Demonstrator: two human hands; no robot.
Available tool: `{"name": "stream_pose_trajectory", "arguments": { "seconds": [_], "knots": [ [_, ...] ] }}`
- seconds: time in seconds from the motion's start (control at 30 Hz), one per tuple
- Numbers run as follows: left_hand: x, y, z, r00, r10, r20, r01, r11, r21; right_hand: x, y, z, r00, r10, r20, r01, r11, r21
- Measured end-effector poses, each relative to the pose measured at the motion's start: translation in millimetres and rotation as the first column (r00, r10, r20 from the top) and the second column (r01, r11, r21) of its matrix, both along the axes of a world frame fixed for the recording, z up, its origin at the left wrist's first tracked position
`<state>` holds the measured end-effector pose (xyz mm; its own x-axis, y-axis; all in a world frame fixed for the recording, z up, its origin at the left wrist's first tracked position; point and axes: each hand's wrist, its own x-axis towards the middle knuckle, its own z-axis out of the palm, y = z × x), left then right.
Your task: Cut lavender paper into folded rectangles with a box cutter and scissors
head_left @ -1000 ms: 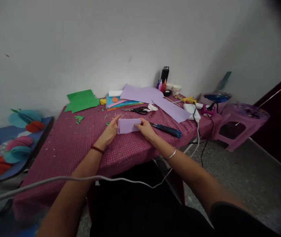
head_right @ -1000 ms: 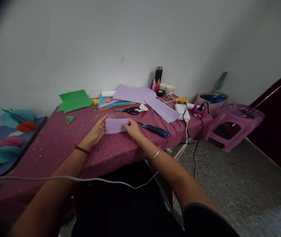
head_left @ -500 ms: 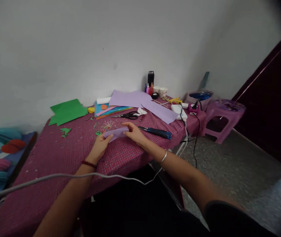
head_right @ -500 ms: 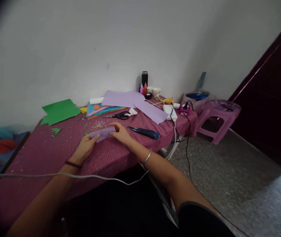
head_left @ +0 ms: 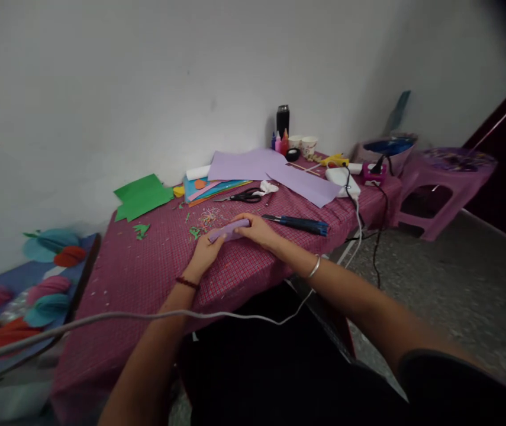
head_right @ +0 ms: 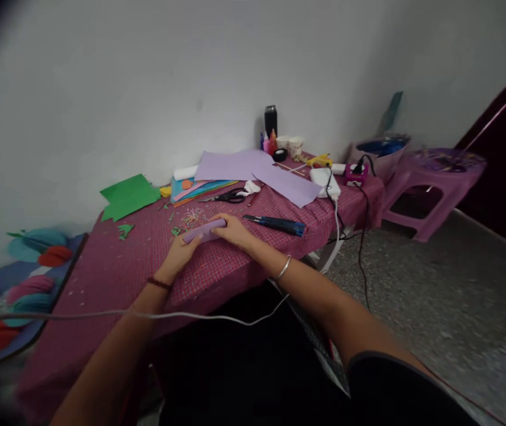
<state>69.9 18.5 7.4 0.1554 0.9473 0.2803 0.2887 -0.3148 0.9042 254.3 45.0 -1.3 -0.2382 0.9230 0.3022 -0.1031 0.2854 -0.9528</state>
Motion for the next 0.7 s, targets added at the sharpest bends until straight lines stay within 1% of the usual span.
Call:
{"name": "stream_pose_trajectory", "arguments": {
  "seconds": [0.13,0.3,0.33,0.47,0.57,0.7],
  "knots": [
    [-1.8,2.2,-0.9,0.999,0.028,0.024,-0.029,0.999,0.029,-0.3,4.4,-2.8,0.999,-0.047,0.005,0.047,0.999,0.020],
    [1.1,0.0,1.1,0.999,-0.049,0.014,0.049,0.999,0.013,-0.8,8.1,-7.5,0.990,-0.128,0.061,0.126,0.992,0.032],
    [1.1,0.1,0.9,0.999,-0.039,0.025,0.039,0.999,0.006,-0.9,8.2,-7.9,0.988,-0.141,0.068,0.139,0.990,0.037],
    [-3.3,4.9,-4.0,0.994,0.077,0.083,-0.075,0.997,-0.021,-1.3,7.4,-7.2,0.981,-0.178,0.080,0.173,0.983,0.059],
    [-7.8,10.9,-9.2,0.990,0.104,0.100,-0.101,0.994,-0.032,-1.5,7.1,-6.4,0.982,-0.177,0.069,0.173,0.983,0.060],
    [-7.9,13.3,-12.5,0.985,0.079,0.156,-0.066,0.994,-0.087,-1.5,6.3,-5.8,0.993,-0.117,0.013,0.116,0.993,0.035]
  ]
}}
